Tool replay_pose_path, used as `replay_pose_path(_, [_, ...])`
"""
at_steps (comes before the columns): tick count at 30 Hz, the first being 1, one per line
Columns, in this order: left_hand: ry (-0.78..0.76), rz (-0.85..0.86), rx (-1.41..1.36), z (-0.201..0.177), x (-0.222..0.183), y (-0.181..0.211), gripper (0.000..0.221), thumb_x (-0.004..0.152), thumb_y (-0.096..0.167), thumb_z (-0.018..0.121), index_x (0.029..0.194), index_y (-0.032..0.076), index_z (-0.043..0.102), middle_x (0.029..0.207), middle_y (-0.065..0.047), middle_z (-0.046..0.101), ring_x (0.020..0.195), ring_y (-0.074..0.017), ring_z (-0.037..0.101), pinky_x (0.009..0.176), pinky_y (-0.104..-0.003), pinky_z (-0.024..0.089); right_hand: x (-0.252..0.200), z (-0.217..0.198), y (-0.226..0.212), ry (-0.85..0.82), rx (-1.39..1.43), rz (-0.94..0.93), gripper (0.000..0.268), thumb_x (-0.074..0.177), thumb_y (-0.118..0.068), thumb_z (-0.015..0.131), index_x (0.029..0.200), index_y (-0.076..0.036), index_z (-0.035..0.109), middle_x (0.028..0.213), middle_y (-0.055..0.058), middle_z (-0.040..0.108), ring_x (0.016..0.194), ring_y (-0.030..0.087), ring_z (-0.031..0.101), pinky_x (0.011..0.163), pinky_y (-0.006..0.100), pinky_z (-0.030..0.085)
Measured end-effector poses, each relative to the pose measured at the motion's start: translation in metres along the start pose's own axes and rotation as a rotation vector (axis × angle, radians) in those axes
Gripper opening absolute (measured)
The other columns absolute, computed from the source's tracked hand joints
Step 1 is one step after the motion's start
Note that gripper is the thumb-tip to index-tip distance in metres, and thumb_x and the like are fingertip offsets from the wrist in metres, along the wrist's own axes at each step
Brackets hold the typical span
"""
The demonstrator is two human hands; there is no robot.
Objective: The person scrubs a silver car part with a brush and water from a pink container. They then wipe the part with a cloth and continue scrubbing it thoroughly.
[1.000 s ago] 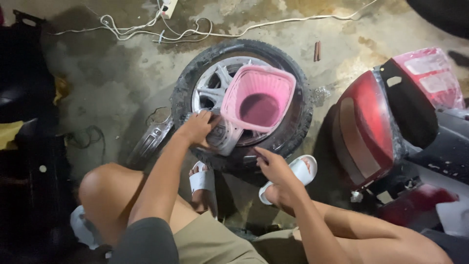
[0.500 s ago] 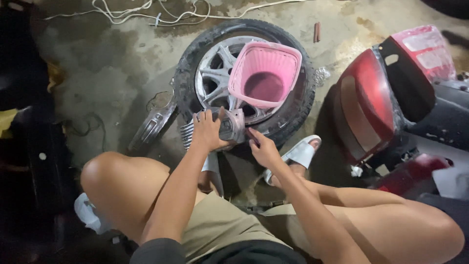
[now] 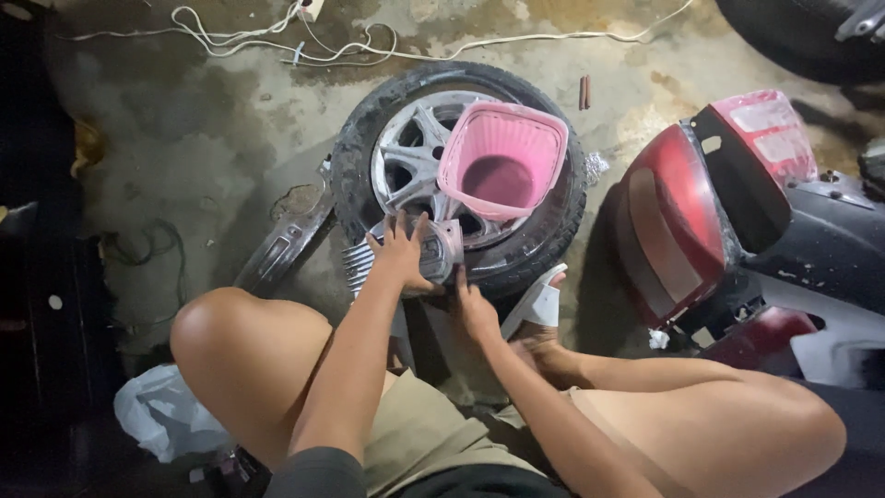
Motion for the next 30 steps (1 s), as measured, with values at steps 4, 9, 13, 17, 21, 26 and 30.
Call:
replay_pose_path(4, [-0.04,-0.009,0.005,0.013,0.001,-0.002,0.149,0.065,0.053,0.093,0.164,0.029,-0.016,0.171,-0.025,0.0,0.157,-0.0475,0.001,0.117,-0.078,0.009,-0.022,-0.029,-0.025,-0.038,-0.252,0.074,0.084,0.085,-0.035,0.071,0.158,-0.013,0.037,0.097,0.0,0.061,0.063,0.012,0.073,0.05,0.031,0.056])
replay_pose_path(9, [-0.056,-0.013,0.054,0.013,0.015,-0.002,0.151,0.063,0.053,0.094,0.165,0.027,-0.014,0.171,-0.024,0.001,0.157,-0.0469,0.001,0.116,-0.078,0.009,0.039,0.023,0.016,0.264,-0.352,0.03,0.071,0.085,-0.021,0.055,0.155,-0.014,0.046,0.073,0.0,0.063,0.052,0.02,0.07,0.04,0.038,0.054])
replay_pose_path(13, [-0.05,-0.017,0.04,0.013,0.016,-0.003,0.151,0.063,0.052,0.095,0.165,0.027,-0.013,0.171,-0.025,0.002,0.157,-0.0473,0.001,0.116,-0.078,0.009,0.082,0.002,0.021,0.444,-0.494,-0.021,0.067,0.082,-0.019,0.056,0.149,-0.02,0.054,0.062,0.002,0.059,0.044,0.021,0.065,0.034,0.041,0.049])
replay_pose_path(17, [-0.049,-0.021,0.017,0.005,0.01,-0.002,0.15,0.063,0.054,0.093,0.165,0.029,-0.013,0.171,-0.024,0.0,0.157,-0.0472,0.0,0.115,-0.079,0.009,0.097,-0.029,0.022,-0.112,-0.108,0.016,0.078,0.091,-0.014,0.052,0.164,-0.013,0.023,0.102,0.013,0.071,0.086,0.029,0.075,0.071,0.043,0.06])
replay_pose_path(21, [-0.041,-0.005,-0.004,0.021,0.025,-0.007,0.15,0.061,0.054,0.094,0.165,0.029,-0.011,0.171,-0.025,0.001,0.156,-0.0481,0.0,0.115,-0.08,0.009,0.05,-0.005,0.024,0.407,-0.517,-0.053,0.064,0.087,-0.015,0.054,0.149,-0.028,0.053,0.067,-0.006,0.066,0.053,0.009,0.067,0.044,0.025,0.052])
replay_pose_path(26, [-0.019,0.011,-0.04,0.008,0.013,-0.003,0.152,0.058,0.054,0.095,0.165,0.028,-0.008,0.17,-0.026,0.001,0.156,-0.0493,0.001,0.115,-0.08,0.008,-0.001,-0.048,0.008,-0.11,0.071,0.019,0.094,0.077,-0.024,0.062,0.163,-0.022,0.024,0.099,0.011,0.067,0.08,0.035,0.073,0.066,0.051,0.058])
replay_pose_path(30, [-0.009,0.022,-0.025,0.018,0.023,-0.006,0.152,0.058,0.052,0.095,0.165,0.028,-0.01,0.17,-0.027,0.001,0.155,-0.0509,0.001,0.114,-0.081,0.009,0.021,-0.006,0.033,0.195,-0.297,-0.027,0.07,0.09,-0.015,0.053,0.156,-0.033,0.042,0.077,0.001,0.068,0.061,0.019,0.073,0.055,0.034,0.059])
Point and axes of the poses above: each hand's wrist, its own x-axis towards the middle knuckle, its own z-axis out of the palm, y = z × x, the point moved 7 cm from there along x, towards the middle knuckle
